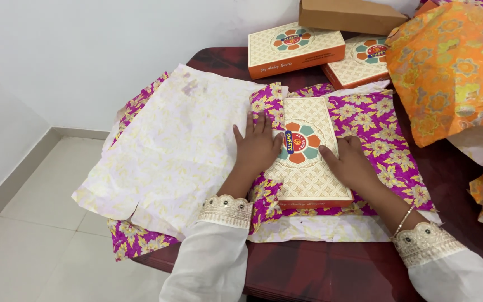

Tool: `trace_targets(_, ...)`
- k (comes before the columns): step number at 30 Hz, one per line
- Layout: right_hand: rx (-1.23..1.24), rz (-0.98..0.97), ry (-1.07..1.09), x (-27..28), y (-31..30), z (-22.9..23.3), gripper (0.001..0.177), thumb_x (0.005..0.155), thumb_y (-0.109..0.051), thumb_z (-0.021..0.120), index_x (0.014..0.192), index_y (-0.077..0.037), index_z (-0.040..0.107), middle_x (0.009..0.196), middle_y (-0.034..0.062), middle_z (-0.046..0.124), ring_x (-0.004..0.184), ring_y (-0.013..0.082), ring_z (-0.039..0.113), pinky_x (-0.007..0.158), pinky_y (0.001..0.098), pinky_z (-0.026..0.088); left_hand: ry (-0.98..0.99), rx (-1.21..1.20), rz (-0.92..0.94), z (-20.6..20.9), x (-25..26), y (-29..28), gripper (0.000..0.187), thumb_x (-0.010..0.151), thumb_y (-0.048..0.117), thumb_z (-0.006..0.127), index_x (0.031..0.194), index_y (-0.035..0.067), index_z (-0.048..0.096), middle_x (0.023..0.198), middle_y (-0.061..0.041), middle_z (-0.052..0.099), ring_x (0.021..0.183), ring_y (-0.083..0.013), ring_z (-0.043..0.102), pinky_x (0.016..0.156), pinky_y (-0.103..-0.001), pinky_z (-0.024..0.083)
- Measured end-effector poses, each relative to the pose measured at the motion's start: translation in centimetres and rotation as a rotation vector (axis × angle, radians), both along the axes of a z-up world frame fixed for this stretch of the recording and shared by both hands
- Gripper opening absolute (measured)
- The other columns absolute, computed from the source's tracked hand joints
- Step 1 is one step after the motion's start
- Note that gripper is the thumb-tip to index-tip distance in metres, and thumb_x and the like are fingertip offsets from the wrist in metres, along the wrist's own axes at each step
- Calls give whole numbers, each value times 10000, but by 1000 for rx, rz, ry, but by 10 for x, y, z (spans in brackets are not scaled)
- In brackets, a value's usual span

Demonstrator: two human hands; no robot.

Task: The person wraps a rectangular sweet box with floral-patterned paper. They place the box on the paper, fold the sides over, tuck the edges, and smooth the surface. The wrapped box is set aside on the table.

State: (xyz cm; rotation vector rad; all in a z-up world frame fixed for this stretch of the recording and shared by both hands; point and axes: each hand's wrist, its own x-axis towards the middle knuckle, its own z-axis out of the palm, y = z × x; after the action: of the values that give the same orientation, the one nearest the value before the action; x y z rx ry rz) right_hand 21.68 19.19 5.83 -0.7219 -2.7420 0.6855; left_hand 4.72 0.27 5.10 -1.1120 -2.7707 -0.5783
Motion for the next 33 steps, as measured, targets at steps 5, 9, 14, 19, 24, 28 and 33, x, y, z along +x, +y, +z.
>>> trace_targets(5, 408, 367, 416, 16, -46, 29, 588, 972, -369, 603, 1432, -14, 515, 1481, 220, 475, 1346, 409, 507, 1078, 539, 416, 94, 7, -16, -6, 0, 5, 696, 1011, 494, 409, 1521, 21, 416, 1653, -157, 296, 1563, -336, 166, 1173, -710, 146)
trace_targets(9, 414, 982, 459, 22, -79, 37, 482, 866, -354, 694, 1297, -146, 632, 1363, 56, 610, 1325, 306, 541, 1060, 553, 396, 24, 113, -50, -8, -2, 4, 650, 1035, 481, 402, 1521, 52, 437, 1665, -146, 319, 1569, -358, 177, 1169, -721, 160)
trace_targets(14, 215, 1107, 364, 23, -89, 38, 238, 889, -352, 748, 1011, -148, 761, 1170, 14, 742, 1159, 222, 676, 953, 438, 495, -176, 290, -129, -6, -6, -1, 722, 1001, 587, 447, 1541, 108, 437, 1627, -154, 378, 1554, -427, 184, 1196, -629, 208)
trace_targets(19, 155, 1064, 404, 26, -89, 42, 236, 830, -366, 781, 865, -133, 788, 1056, 31, 770, 997, 243, 742, 792, 392, 568, -98, 344, -179, -13, -10, -1, 851, 872, 647, 580, 1513, 104, 444, 1595, -201, 369, 1512, -443, 244, 1216, -491, 263)
trace_targets(24, 47, 1060, 372, 28, -94, 55, 227, 849, -339, 776, 834, -113, 767, 1040, 42, 787, 960, 249, 764, 770, 374, 592, -781, 901, -82, -11, -24, -2, 752, 958, 615, 478, 1544, 151, 406, 1640, -166, 294, 1502, -374, 346, 1217, -508, 326)
trace_targets(28, 48, 1035, 351, 28, -93, 60, 231, 837, -317, 760, 791, -92, 733, 1060, 50, 795, 925, 251, 761, 754, 372, 586, -225, 332, -213, -2, -17, -10, 713, 996, 593, 416, 1561, 158, 435, 1696, -136, 270, 1582, -389, 171, 1197, -654, 144)
trace_targets(33, -49, 1008, 351, 31, -86, 53, 253, 909, -314, 725, 950, -65, 744, 1038, 82, 766, 933, 272, 741, 798, 388, 579, 30, -59, -170, 9, 14, -10, 818, 926, 682, 487, 1541, 148, 413, 1657, -114, 317, 1539, -380, 228, 1177, -667, 186)
